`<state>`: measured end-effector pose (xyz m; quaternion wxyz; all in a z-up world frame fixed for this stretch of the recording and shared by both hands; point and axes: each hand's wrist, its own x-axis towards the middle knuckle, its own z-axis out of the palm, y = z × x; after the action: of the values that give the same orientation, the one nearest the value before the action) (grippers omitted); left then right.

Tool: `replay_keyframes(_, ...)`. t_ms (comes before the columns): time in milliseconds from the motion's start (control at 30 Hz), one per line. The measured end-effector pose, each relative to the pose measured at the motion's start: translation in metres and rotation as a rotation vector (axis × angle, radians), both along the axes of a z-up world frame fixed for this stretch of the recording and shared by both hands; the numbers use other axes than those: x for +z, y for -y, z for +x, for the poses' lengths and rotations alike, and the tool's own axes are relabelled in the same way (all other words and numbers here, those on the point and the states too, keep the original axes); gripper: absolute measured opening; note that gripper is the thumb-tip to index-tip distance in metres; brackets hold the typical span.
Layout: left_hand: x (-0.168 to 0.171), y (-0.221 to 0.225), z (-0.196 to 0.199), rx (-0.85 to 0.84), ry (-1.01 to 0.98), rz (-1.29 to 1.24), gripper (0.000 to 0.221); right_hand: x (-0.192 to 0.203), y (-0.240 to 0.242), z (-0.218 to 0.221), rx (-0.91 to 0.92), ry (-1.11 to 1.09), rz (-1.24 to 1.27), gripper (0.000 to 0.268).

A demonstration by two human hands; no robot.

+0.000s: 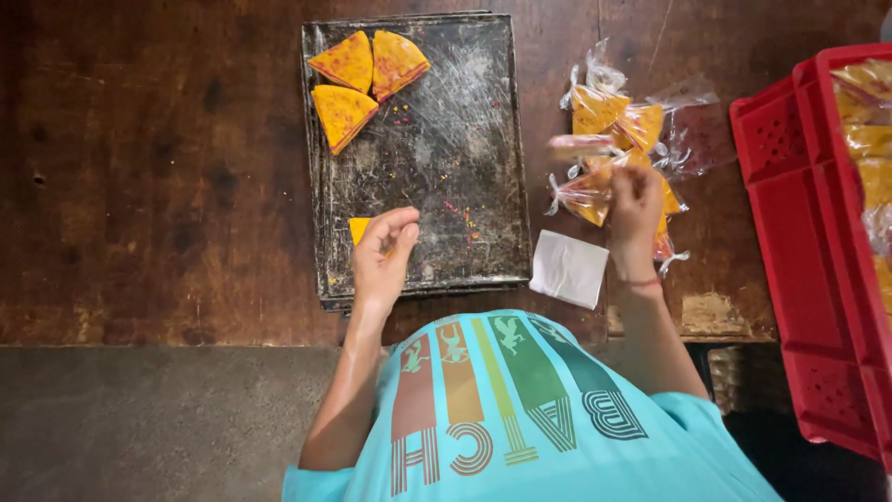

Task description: The person packs triangular cake slices into plastic bags by hand, discards trash into a bin, and arranges the bagged baked goods into a crate.

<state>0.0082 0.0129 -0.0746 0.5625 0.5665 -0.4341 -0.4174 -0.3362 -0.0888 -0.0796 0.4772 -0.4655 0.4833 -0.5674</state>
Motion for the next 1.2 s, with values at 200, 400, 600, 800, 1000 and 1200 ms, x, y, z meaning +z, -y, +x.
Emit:
replay_keyframes(200,-0.007,-0.001,-0.002,-0.032,-0.003,0.009,0.019,-0.084,-0.078,-0.032,0.163,-1.221,-0.24,0.056)
replay_keyframes(400,0.001,0.004,-0.017,-0.081,0.018,0.027,0.019,-0.131,-0.076,-0.04,0.058,-1.387,-0.195,0.014)
replay_keyframes(600,-0.003,-0.002,-0.005,-0.078,-0.1,-0.023,0.022,-0.115,-0.037,-0.056,-0.02,-1.064,-0.104,0.01)
replay_keyframes(800,-0.01,-0.007,-0.006,-0.217,-0.412,0.196,0.034,-0.025,-0.026,-0.056,0.088,0.056,0.229,0.022)
replay_keyframes(1000,0.005,0.013,-0.045,-0.475,-0.505,0.173,0.07,0.051,-0.031,-0.014,0.206,0.436,0.209,0.03)
replay_keyframes(1200,0.02,0.024,-0.087,-0.552,-0.518,0.018,0.083,0.068,-0.043,0.029,0.263,0.362,0.082,0.011)
